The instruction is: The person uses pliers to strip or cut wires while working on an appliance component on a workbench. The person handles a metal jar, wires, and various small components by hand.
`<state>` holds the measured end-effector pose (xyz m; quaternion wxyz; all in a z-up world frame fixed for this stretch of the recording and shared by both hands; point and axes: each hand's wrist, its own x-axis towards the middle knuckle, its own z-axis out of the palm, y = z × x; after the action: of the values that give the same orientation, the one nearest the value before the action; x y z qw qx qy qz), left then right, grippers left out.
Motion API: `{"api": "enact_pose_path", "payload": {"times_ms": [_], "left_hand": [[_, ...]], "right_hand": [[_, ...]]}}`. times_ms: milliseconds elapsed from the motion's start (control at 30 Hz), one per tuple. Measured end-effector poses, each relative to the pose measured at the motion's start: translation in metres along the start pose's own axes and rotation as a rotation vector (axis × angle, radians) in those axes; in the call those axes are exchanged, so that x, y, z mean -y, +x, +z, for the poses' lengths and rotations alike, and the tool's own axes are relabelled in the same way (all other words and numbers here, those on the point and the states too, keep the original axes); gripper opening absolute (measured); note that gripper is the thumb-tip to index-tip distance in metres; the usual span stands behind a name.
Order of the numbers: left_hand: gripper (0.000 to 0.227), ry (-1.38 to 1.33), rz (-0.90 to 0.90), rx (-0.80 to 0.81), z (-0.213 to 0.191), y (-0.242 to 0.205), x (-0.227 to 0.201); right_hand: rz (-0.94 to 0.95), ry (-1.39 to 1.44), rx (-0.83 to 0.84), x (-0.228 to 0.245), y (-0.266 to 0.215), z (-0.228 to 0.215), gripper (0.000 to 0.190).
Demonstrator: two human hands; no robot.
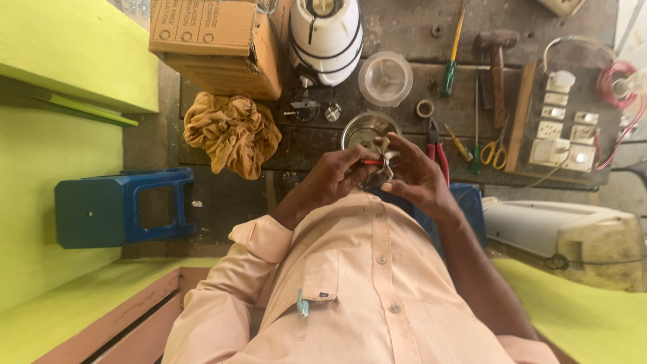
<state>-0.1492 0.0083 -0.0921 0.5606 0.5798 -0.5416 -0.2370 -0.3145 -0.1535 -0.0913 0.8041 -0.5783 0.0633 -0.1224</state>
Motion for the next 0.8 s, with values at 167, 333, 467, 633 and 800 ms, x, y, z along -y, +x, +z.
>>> {"api": "enact_pose_path", "payload": {"times_ms": [167,333,467,633,800], "left_hand": [[0.021,0.015,-0.003,0.023,0.002,0.007,0.0],[0.023,0.041,0.101,0.005,-0.002,0.011,0.001],[0.026,0.119,0.13,0.037,-0.011,0.014,0.003],[0.025,0.123,0.176,0.081,-0.03,0.019,0.002],[0.022,0.07,0.172,0.208,-0.055,0.027,0.0]], "right_hand": [[-0.017,-0.146,-0.058,-0.015,-0.006,-0.009,0.073],[-0.045,-0.123,-0.107,-0.026,-0.007,-0.018,0.057],[-0.035,-0.088,-0.153,-0.026,-0.002,-0.011,0.061],[-0.069,-0.026,-0.157,-0.021,0.004,0.005,0.063],[-0.104,-0.012,-0.215,-0.026,0.006,0.023,0.048]]}}
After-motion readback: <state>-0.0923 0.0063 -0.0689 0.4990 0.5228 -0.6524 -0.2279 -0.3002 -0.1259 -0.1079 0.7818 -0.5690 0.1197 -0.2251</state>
